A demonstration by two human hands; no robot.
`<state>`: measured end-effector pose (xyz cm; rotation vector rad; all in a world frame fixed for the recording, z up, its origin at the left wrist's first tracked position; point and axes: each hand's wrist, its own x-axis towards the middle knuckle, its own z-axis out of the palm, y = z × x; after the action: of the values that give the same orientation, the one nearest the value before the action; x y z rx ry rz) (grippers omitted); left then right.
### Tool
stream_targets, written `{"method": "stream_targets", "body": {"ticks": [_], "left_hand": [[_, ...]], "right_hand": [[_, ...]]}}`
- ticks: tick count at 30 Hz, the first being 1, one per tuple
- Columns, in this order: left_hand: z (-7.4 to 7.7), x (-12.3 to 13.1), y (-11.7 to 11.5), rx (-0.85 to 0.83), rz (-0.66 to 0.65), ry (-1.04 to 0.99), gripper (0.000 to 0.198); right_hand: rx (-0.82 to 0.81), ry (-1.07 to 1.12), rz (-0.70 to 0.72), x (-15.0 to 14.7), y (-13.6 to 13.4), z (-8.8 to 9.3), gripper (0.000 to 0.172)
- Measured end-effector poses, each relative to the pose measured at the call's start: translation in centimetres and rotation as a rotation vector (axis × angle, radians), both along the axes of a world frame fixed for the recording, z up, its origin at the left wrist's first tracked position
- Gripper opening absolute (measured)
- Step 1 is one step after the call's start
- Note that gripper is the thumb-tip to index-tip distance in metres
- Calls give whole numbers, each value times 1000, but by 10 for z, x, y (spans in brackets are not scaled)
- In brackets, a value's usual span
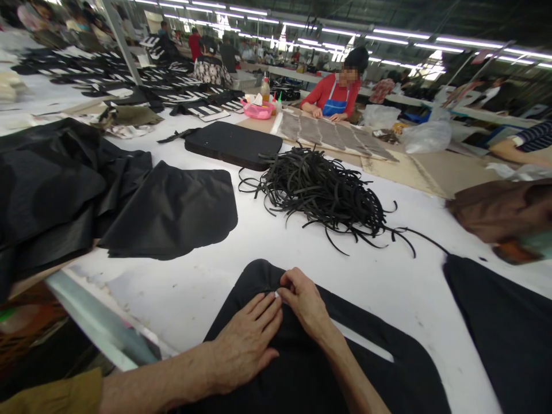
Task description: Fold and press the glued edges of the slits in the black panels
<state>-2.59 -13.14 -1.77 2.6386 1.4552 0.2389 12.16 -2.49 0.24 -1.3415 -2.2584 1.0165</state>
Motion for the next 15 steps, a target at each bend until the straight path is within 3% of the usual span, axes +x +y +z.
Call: {"method": "stream_targets", "body": {"ticks": [15], "left_hand": [[-3,1,0,-7,-3,-4,60]], "right_hand": [[-15,-87,-139,-14,2,-3,8]]}}
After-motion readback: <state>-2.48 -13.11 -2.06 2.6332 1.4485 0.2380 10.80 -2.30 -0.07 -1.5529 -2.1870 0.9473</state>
